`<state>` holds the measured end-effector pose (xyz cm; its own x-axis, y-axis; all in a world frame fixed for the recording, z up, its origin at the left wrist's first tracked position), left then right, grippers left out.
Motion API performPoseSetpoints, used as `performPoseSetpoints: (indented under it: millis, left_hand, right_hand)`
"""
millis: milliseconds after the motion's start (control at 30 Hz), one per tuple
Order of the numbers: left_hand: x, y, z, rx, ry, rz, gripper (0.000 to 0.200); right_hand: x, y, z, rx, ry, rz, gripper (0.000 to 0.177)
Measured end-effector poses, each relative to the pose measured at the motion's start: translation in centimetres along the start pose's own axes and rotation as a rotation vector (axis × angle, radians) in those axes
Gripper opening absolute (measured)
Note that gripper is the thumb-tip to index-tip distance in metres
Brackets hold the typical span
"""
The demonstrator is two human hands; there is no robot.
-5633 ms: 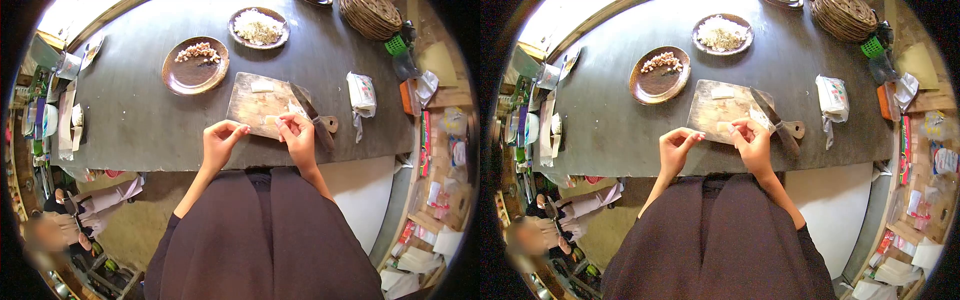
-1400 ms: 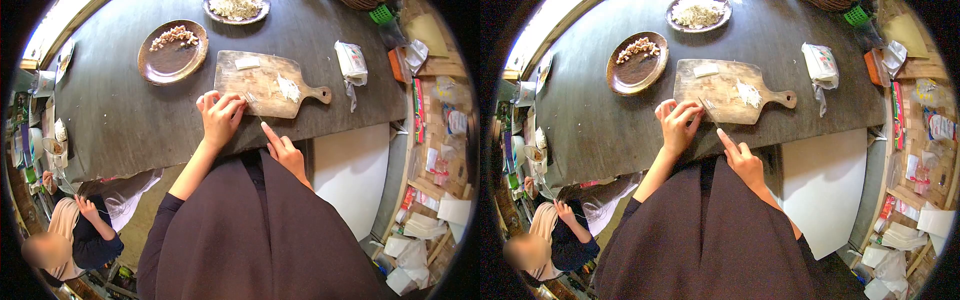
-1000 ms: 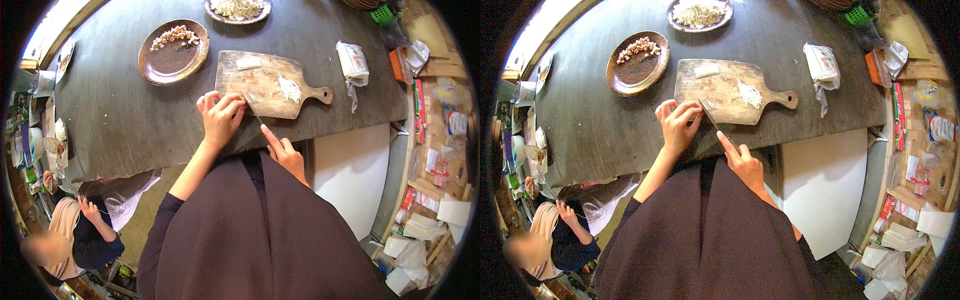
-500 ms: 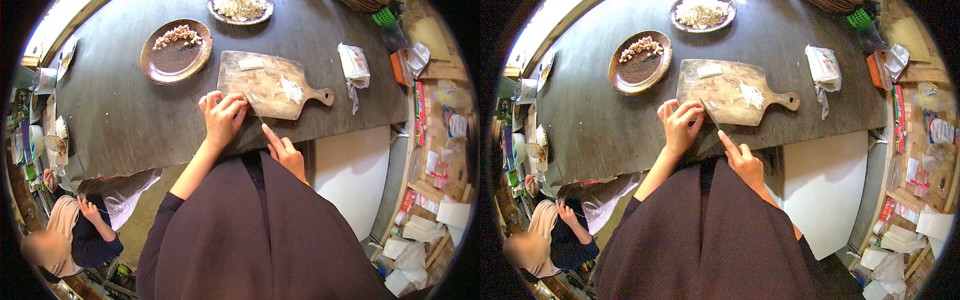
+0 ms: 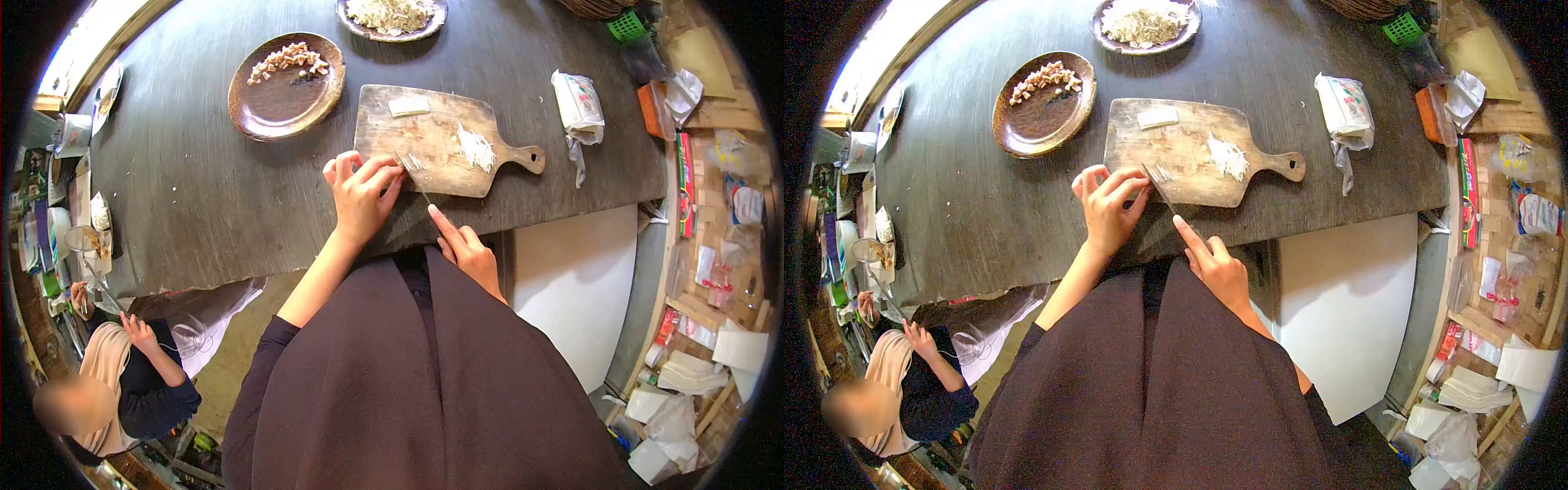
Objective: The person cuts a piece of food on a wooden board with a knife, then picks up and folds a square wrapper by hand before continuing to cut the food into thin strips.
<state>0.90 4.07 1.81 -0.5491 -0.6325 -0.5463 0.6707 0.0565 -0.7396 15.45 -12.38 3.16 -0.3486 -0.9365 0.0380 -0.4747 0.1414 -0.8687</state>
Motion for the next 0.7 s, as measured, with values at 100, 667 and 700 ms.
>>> performPoseSetpoints:
  millis: [100,667,700]
  left_hand:
    - [0.1,0.2,-0.1,0.007,0.000,0.004,0.015]
    - [0.1,0.2,-0.1,0.002,-0.020,0.016,0.016]
    - [0.1,0.2,-0.1,0.004,-0.020,0.018,0.016]
  right_hand:
    - [0.0,0.3,0.1,0.003,-0.002,0.005,0.065]
    - [-0.2,-0.1,-0.7,0.029,0.022,0.011,0.066]
    - [-0.2,-0.1,-0.7,0.030,0.022,0.010,0.066]
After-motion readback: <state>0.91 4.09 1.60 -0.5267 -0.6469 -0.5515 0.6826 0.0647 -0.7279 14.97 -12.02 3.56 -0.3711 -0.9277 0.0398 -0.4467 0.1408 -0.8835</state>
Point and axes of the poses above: each hand's wrist, its own x-axis away from the middle knuckle, its own y-axis out of the palm, z = x × y, the point moved 3 cm from there along -x, towards the middle knuckle, and after that the axes turned 9 degrees about y, right-handed, at the moved point
